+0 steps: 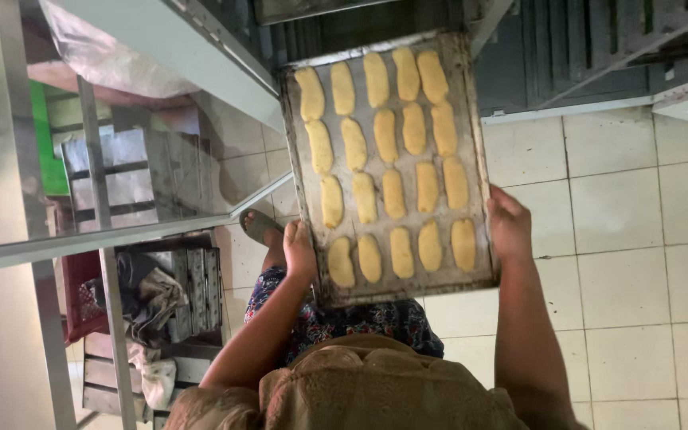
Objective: The person takes elongated dough pieces from a bin, coats them in a tray of breadcrumbs by hand, and arranges them in rows on a baking tray. They carry the filled tray to a rack, place it on the rack, and return to coat and arrange more dough pieces on another tray.
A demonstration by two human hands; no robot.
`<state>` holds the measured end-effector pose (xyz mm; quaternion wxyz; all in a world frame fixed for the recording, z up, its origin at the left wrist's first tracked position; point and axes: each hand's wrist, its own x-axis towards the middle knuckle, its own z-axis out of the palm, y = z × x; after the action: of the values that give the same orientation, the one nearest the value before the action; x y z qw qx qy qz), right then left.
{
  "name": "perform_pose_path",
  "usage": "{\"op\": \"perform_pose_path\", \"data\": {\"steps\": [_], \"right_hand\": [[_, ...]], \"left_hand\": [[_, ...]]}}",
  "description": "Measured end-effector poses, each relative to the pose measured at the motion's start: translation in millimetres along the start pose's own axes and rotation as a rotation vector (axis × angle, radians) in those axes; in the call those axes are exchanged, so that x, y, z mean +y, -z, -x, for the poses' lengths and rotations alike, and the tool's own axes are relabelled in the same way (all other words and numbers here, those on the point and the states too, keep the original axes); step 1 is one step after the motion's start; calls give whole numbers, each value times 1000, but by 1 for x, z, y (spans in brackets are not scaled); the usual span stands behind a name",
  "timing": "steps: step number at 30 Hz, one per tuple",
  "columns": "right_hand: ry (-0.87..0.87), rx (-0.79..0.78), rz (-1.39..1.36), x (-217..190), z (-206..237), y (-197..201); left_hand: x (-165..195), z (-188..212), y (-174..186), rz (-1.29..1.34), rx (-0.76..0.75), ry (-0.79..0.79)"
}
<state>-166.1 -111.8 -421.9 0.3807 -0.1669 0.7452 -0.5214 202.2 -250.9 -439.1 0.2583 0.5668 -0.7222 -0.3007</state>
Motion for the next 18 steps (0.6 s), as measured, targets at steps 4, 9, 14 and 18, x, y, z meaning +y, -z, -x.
{"op": "perform_pose_path", "data": {"steps": [4, 9, 14, 18], "right_hand": [[49, -53, -271, -16, -24, -20], [52, -90, -396, -43, -46, -49], [81, -79, -278, -78, -80, -70], [3, -69, -364, -100, -114, -85]], "left_hand": [[15, -48, 8, -111, -68, -14], [35, -95, 8, 696, 45, 451], [41, -140, -4, 755, 86, 499], [42, -170, 3, 1030, -26, 548]]}}
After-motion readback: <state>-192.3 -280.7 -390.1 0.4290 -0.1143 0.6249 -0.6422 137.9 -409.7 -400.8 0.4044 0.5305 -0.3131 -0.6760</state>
